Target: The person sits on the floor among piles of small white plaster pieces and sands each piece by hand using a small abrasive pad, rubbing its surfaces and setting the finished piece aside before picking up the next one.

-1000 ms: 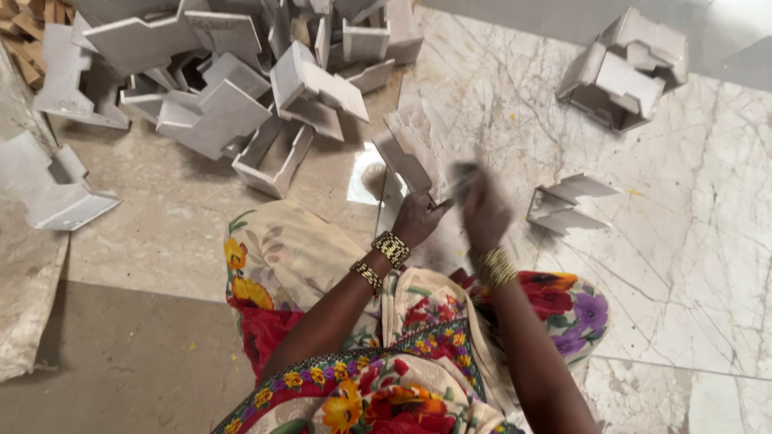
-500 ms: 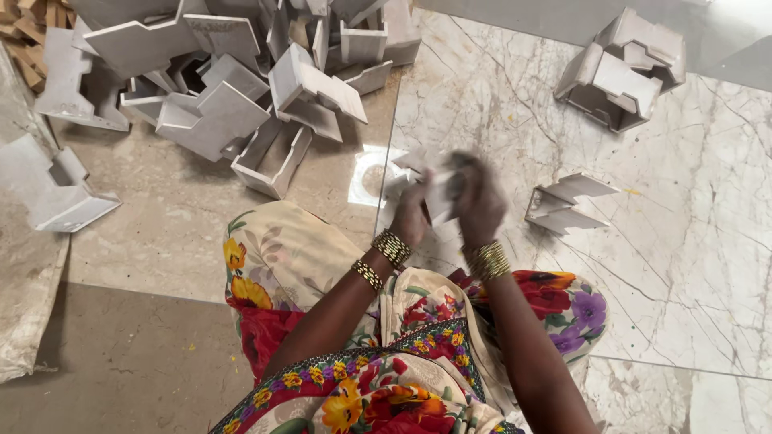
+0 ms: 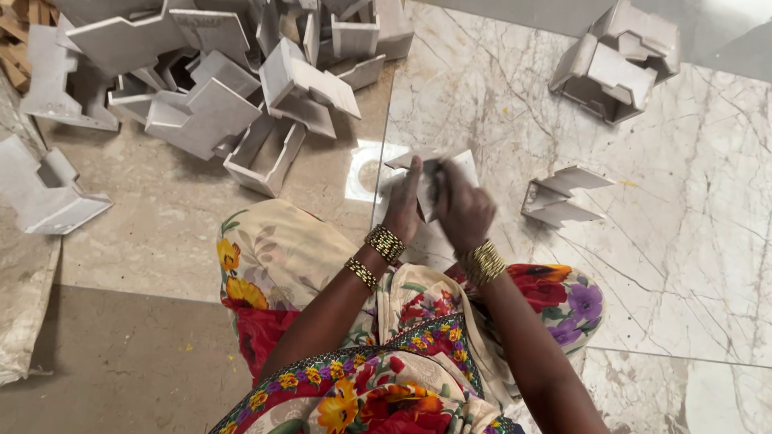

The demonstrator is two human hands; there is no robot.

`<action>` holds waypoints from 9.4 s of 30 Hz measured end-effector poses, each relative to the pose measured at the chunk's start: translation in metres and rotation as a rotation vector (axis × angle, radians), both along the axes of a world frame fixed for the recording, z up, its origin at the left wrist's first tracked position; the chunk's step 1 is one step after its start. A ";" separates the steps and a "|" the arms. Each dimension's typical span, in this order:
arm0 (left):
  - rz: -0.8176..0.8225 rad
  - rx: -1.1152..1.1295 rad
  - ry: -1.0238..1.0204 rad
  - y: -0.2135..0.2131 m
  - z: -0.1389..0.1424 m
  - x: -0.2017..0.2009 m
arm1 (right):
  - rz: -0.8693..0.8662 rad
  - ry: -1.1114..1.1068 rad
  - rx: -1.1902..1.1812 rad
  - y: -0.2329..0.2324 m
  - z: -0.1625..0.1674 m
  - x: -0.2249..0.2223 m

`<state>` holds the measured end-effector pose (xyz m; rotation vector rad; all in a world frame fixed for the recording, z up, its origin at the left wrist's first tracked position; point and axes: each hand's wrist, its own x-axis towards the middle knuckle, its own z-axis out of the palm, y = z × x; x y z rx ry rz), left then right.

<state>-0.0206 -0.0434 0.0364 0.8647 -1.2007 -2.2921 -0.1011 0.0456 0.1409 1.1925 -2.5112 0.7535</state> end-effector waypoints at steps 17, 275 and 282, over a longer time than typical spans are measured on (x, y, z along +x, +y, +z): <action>0.175 0.707 0.259 -0.014 0.045 -0.001 | -0.087 -0.253 -0.480 0.019 -0.017 0.022; -0.170 -1.019 -0.187 -0.024 -0.027 0.017 | 0.431 -0.190 0.071 0.059 -0.013 0.017; 0.049 -0.911 -0.511 -0.026 0.004 0.016 | -0.180 -0.790 -0.204 0.087 -0.037 -0.022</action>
